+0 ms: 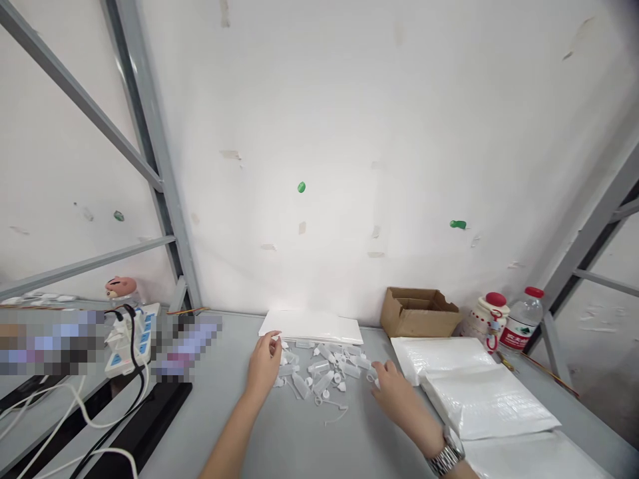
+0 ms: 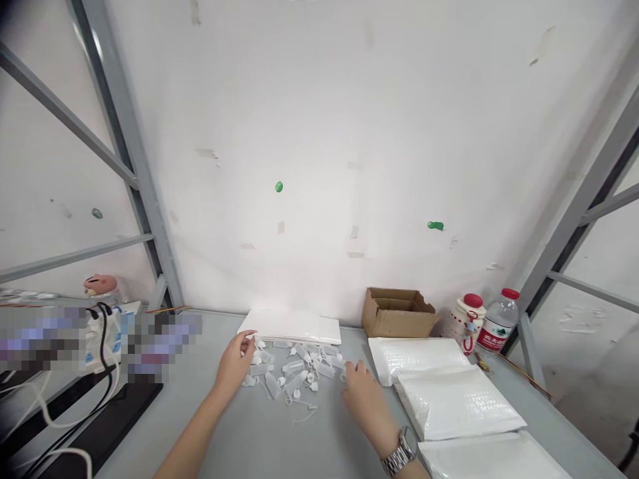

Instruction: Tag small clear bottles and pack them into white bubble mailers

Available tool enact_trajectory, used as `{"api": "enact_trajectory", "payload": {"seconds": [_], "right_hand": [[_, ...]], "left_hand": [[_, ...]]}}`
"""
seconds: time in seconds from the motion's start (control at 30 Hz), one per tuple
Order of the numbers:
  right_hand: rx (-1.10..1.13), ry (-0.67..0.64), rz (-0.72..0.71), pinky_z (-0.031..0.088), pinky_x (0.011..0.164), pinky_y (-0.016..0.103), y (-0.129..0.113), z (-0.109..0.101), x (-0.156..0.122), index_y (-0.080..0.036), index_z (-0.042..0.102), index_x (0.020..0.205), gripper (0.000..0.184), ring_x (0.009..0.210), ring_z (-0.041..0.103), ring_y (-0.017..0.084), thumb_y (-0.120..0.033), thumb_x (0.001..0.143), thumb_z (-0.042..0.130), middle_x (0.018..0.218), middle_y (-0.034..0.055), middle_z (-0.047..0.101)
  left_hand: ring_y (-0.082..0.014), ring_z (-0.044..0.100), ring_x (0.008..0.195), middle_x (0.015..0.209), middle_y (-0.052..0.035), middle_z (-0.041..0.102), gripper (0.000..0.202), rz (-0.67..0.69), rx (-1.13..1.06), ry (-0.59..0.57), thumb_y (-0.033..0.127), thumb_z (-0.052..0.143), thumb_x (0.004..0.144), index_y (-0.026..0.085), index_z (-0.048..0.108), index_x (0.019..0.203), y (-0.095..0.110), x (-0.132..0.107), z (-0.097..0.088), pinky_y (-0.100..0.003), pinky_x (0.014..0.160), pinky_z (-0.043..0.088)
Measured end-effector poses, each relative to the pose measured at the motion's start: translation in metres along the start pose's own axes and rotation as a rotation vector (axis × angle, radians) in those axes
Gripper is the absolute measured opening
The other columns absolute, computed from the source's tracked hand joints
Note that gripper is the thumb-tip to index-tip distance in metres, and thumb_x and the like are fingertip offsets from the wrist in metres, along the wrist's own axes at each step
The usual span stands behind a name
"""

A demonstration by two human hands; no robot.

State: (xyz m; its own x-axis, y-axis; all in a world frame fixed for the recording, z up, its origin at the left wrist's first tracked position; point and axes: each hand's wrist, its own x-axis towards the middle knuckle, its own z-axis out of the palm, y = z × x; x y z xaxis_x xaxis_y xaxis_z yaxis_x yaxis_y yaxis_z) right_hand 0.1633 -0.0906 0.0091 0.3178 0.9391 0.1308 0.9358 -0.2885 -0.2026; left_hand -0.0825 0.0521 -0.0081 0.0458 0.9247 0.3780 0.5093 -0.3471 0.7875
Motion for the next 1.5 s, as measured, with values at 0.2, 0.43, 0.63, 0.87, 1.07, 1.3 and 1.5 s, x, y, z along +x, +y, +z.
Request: {"api": "enact_trajectory", "payload": {"seconds": [0.2,0.43,0.63,0.87,1.07,1.3,1.5], "right_hand": [[-0.021,0.015,0.025,0.043,0.064,0.028,0.021,0.017,0.008,-0.015,0.054,0.082,0.012,0.075,0.062,0.022,-0.007,0.077,0.046,0.087,0.0118,0.061],[0.325,0.076,-0.055,0.041,0.058,0.026,0.004,0.020,0.003,-0.022,0.049,0.065,0.015,0.066,0.058,0.018,-0.012,0.076,0.045,0.074,0.0035,0.061],[0.392,0.080,-0.143,0.041,0.064,0.029,-0.010,0.023,-0.001,-0.020,0.056,0.074,0.013,0.070,0.057,0.020,-0.019,0.079,0.043,0.079,0.0050,0.062],[0.517,0.142,-0.110,0.043,0.067,0.031,0.002,0.033,0.001,-0.020,0.057,0.092,0.023,0.062,0.056,0.018,-0.036,0.082,0.045,0.073,0.0018,0.059],[0.610,0.175,-0.067,0.046,0.064,0.031,0.008,0.039,0.004,-0.019,0.055,0.102,0.034,0.059,0.055,0.017,-0.043,0.081,0.044,0.076,0.0025,0.059],[0.634,0.213,0.014,0.045,0.059,0.029,0.008,0.026,0.002,-0.020,0.057,0.096,0.031,0.057,0.055,0.017,-0.043,0.081,0.042,0.071,0.0020,0.059],[0.701,0.008,0.127,0.038,0.048,0.023,0.023,0.022,0.002,-0.023,0.052,0.076,0.019,0.049,0.051,0.014,-0.041,0.072,0.055,0.056,-0.0053,0.054]], "left_hand": [[-0.0158,0.057,0.064,0.078,-0.0027,0.057,0.032,0.020,0.035,-0.020,0.039,0.034,0.081,0.021,0.055,0.099,0.001,0.000,0.000,-0.031,0.065,0.047],[-0.0164,0.057,0.064,0.077,-0.0026,0.057,0.027,-0.078,0.101,-0.012,0.037,0.038,0.078,0.020,0.055,0.092,-0.006,0.010,-0.015,-0.030,0.066,0.046],[-0.0180,0.056,0.067,0.079,-0.0045,0.057,0.025,-0.090,0.146,-0.052,0.035,0.042,0.075,0.020,0.057,0.087,-0.016,0.015,-0.020,-0.032,0.069,0.045],[-0.0197,0.056,0.074,0.077,-0.0037,0.060,0.015,0.017,0.122,-0.274,0.029,0.060,0.059,0.021,0.066,0.070,-0.025,0.016,-0.027,-0.031,0.075,0.044],[-0.0246,0.053,0.090,0.083,-0.0040,0.060,0.017,0.043,0.187,-0.307,0.031,0.061,0.060,0.025,0.069,0.074,-0.022,0.011,-0.023,-0.035,0.084,0.040],[-0.0248,0.052,0.092,0.086,-0.0037,0.061,0.021,0.099,0.289,-0.381,0.031,0.059,0.062,0.025,0.068,0.080,-0.017,0.005,-0.009,-0.034,0.084,0.039],[-0.0241,0.054,0.090,0.085,-0.0030,0.062,0.017,0.092,0.224,-0.330,0.032,0.062,0.061,0.025,0.067,0.076,-0.020,0.007,-0.008,-0.033,0.083,0.038]]}}
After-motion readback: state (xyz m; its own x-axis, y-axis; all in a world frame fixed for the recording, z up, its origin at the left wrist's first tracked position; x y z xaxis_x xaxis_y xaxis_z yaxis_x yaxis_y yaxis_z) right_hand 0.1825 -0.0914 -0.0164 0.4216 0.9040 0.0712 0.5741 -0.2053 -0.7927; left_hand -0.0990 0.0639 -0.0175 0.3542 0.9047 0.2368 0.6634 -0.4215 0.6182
